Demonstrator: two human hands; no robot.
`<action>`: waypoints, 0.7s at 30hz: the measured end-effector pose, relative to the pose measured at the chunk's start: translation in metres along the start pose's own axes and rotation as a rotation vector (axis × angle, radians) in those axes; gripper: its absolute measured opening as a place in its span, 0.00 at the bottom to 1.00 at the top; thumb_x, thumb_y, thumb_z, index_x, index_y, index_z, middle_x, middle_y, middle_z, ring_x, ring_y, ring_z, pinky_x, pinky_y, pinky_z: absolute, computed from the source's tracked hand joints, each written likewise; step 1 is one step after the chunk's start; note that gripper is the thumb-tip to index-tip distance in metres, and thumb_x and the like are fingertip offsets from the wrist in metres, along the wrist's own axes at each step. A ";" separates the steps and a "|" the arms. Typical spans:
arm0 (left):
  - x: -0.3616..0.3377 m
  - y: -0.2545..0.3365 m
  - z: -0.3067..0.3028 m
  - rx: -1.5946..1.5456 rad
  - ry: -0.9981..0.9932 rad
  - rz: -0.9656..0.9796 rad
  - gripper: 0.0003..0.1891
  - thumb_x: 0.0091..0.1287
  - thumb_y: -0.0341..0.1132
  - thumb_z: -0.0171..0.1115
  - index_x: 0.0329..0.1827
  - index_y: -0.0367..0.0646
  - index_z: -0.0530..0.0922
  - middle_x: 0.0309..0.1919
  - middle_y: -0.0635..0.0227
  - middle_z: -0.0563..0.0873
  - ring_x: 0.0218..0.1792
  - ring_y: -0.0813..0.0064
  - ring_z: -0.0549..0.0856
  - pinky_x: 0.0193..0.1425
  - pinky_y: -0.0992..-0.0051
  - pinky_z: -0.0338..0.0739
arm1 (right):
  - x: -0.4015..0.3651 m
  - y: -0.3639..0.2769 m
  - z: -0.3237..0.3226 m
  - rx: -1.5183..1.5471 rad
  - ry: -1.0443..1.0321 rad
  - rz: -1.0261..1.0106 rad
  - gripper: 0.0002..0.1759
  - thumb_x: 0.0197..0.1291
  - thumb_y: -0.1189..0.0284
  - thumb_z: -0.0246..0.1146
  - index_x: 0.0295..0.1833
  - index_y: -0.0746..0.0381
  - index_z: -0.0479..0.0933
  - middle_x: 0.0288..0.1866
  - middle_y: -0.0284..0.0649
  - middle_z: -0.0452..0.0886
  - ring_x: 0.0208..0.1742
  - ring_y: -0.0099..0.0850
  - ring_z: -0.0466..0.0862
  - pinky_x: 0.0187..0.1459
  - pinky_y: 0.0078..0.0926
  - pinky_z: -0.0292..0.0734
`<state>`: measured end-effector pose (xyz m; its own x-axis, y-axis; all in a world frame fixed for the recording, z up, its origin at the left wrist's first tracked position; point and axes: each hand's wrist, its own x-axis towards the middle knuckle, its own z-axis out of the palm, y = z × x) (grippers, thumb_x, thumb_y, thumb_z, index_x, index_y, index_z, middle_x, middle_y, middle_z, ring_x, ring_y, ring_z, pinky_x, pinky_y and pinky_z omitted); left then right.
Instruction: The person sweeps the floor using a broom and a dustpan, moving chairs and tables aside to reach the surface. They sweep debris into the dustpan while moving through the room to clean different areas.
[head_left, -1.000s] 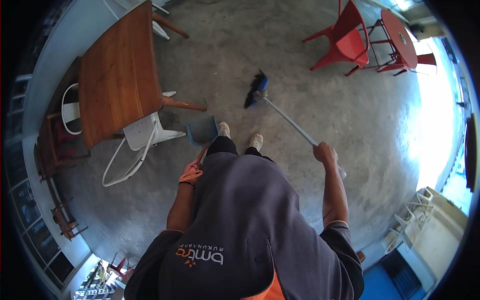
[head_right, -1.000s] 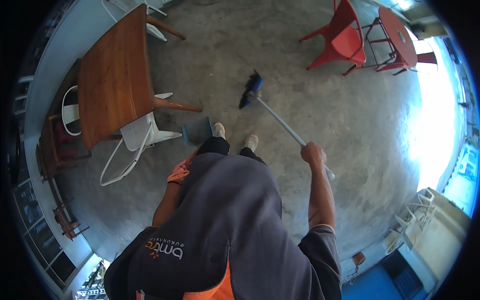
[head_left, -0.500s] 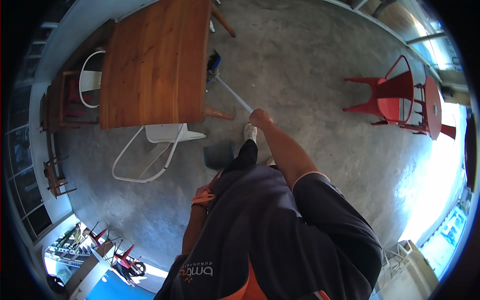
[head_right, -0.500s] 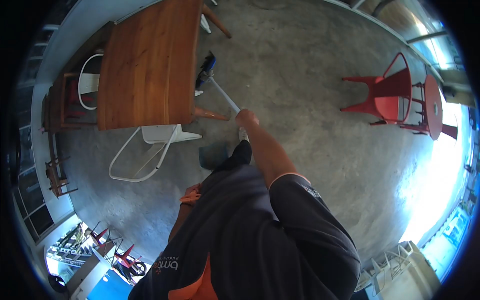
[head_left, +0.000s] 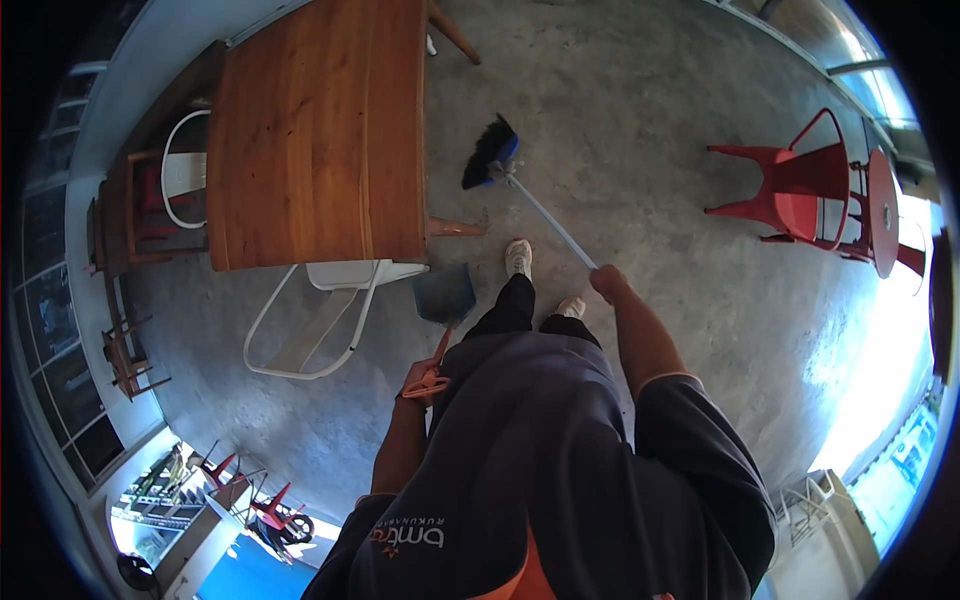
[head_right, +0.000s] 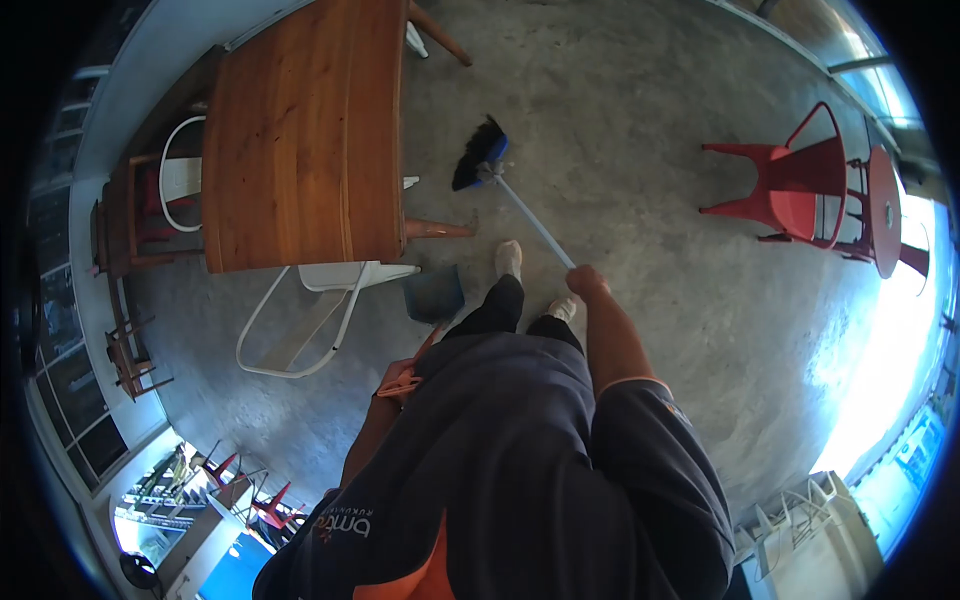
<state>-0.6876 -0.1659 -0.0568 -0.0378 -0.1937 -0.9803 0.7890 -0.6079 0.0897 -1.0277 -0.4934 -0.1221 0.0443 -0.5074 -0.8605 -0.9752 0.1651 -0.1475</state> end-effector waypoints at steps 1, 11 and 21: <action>0.014 -0.002 -0.008 -0.009 -0.042 -0.018 0.09 0.62 0.38 0.54 0.27 0.45 0.72 0.18 0.73 0.74 0.17 0.75 0.75 0.23 0.75 0.75 | -0.003 0.045 0.013 -0.008 0.044 0.016 0.24 0.60 0.56 0.47 0.36 0.67 0.78 0.24 0.52 0.79 0.27 0.44 0.82 0.34 0.39 0.76; -0.010 -0.020 0.101 0.186 -0.184 -0.189 0.11 0.62 0.37 0.53 0.40 0.38 0.75 0.30 0.67 0.84 0.26 0.74 0.83 0.31 0.76 0.80 | -0.206 0.357 0.025 0.299 -0.134 0.573 0.22 0.60 0.57 0.49 0.30 0.65 0.78 0.17 0.40 0.75 0.17 0.31 0.76 0.24 0.33 0.72; 0.019 -0.042 0.157 0.491 -0.097 -0.231 0.11 0.65 0.36 0.48 0.38 0.38 0.76 0.28 0.63 0.84 0.24 0.71 0.83 0.30 0.73 0.82 | -0.319 0.508 0.101 0.220 0.257 1.206 0.16 0.53 0.67 0.57 0.48 0.54 0.80 0.54 0.39 0.77 0.55 0.39 0.77 0.50 0.40 0.75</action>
<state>-0.8177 -0.2644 -0.0516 -0.2506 -0.0685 -0.9657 0.3754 -0.9263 -0.0318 -1.5150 -0.1629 0.0283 -0.9182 -0.0809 -0.3878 -0.3072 0.7635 0.5681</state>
